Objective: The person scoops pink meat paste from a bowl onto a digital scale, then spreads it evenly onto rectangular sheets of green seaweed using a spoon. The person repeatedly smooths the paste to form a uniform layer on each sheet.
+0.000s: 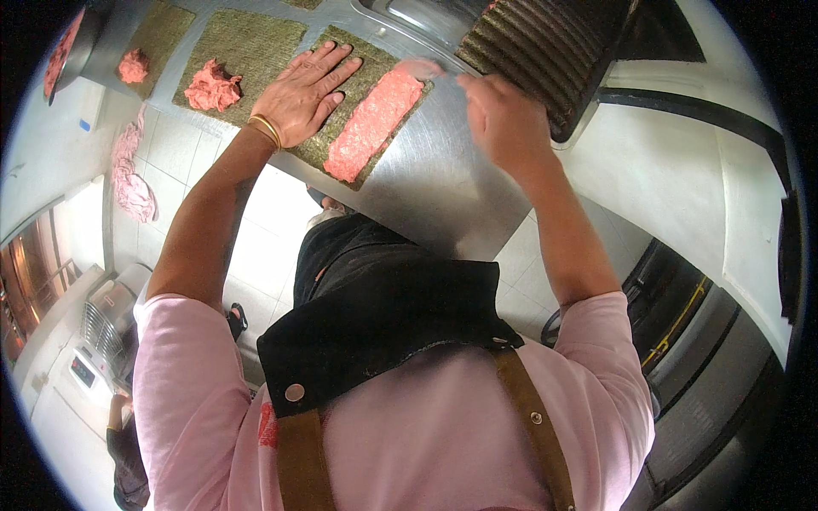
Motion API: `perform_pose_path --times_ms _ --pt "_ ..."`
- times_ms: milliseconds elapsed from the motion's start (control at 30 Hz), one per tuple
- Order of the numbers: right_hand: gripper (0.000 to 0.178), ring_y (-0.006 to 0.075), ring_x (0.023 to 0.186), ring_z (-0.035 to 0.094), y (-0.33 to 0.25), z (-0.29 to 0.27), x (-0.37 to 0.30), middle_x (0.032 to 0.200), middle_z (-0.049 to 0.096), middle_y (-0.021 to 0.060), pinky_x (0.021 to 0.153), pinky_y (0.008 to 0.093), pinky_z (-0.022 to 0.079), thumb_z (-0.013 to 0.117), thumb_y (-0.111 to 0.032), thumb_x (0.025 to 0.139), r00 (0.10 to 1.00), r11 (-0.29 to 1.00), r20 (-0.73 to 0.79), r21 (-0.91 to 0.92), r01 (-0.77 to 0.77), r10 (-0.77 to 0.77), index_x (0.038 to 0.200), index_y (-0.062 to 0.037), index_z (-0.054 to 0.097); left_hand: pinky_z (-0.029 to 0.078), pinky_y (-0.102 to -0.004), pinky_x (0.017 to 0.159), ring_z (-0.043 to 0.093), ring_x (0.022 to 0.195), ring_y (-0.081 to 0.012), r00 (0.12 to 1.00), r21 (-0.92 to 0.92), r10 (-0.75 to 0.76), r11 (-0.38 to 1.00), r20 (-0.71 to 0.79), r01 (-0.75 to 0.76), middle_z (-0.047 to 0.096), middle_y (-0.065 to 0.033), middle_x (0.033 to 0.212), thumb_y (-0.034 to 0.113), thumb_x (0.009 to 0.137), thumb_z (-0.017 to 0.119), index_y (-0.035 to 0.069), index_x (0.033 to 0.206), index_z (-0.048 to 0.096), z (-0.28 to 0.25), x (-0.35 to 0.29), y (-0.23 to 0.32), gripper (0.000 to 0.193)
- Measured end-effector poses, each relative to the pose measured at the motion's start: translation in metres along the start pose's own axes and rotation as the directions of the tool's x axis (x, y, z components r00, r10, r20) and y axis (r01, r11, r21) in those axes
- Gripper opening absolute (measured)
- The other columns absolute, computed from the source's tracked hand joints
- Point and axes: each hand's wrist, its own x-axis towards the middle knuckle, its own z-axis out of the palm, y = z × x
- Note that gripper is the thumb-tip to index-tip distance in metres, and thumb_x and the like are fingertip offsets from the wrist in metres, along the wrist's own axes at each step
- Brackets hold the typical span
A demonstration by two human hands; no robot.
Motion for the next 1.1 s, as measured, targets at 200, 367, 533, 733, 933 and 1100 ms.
perform_pose_path --times_ms 200,367,533,733,933,1100 --pt "0.035 0.0305 0.087 0.074 -0.051 0.016 -0.035 0.104 0.073 0.009 0.076 0.0426 0.061 0.066 -0.009 0.092 0.966 0.946 0.052 0.22 0.237 -0.254 0.127 -0.0106 0.073 0.021 -0.0486 0.133 0.028 0.162 -0.0314 1.0 -0.007 0.004 1.0 0.007 -0.004 0.035 -0.0112 0.173 0.03 0.111 0.045 0.019 0.168 0.036 -0.002 0.002 0.001 0.058" --pt "0.036 0.0308 0.09 0.075 -0.033 0.024 -0.028 0.108 0.074 0.0105 0.081 0.0449 0.061 0.067 -0.009 0.093 0.989 0.996 0.14 0.08 0.04 -0.051 0.128 -0.0099 0.073 0.021 -0.0488 0.133 0.029 0.161 -0.0319 1.0 -0.004 0.009 1.0 -0.011 -0.009 0.035 -0.0112 0.173 0.03 0.111 0.046 0.019 0.168 0.036 -0.001 0.002 0.0 0.058" --pt "0.03 0.0307 0.09 0.075 -0.02 0.006 -0.016 0.102 0.074 0.0096 0.076 0.0426 0.062 0.064 -0.008 0.094 0.999 0.997 0.005 0.075 -0.034 0.033 0.122 -0.0102 0.076 0.021 -0.049 0.133 0.029 0.162 -0.0317 1.0 -0.011 0.013 1.0 -0.017 -0.013 0.035 -0.0111 0.173 0.029 0.112 0.046 0.019 0.167 0.037 0.003 0.0 -0.001 0.058" --pt "0.03 0.0318 0.09 0.074 -0.037 0.025 -0.027 0.101 0.074 0.0102 0.077 0.043 0.062 0.065 -0.008 0.094 0.995 0.993 0.037 0.072 0.093 -0.095 0.123 -0.0093 0.075 0.021 -0.0484 0.133 0.03 0.161 -0.0319 1.0 -0.003 0.017 1.0 -0.012 -0.017 0.035 -0.0115 0.173 0.03 0.112 0.045 0.018 0.167 0.037 -0.002 0.001 0.002 0.057" --pt "0.024 0.0336 0.086 0.074 -0.006 0.007 -0.011 0.101 0.076 0.0148 0.077 0.0421 0.059 0.068 -0.011 0.098 0.964 0.96 -0.185 0.242 -0.142 0.189 0.12 -0.0077 0.075 0.016 -0.0456 0.135 0.023 0.164 -0.027 0.999 0.049 -0.01 0.999 0.032 0.009 0.03 -0.0071 0.175 0.037 0.115 0.034 0.021 0.169 0.032 -0.002 0.0 0.001 0.057" --pt "0.022 0.036 0.09 0.075 -0.012 -0.001 -0.038 0.105 0.077 0.0172 0.079 0.043 0.058 0.066 -0.015 0.102 0.957 0.912 -0.019 0.308 -0.27 0.289 0.121 -0.0073 0.074 0.017 -0.046 0.135 0.023 0.163 -0.0294 0.995 0.078 -0.054 0.996 0.08 0.048 0.029 -0.0095 0.175 0.039 0.115 0.036 0.017 0.169 0.031 0.001 -0.01 0.02 0.059"
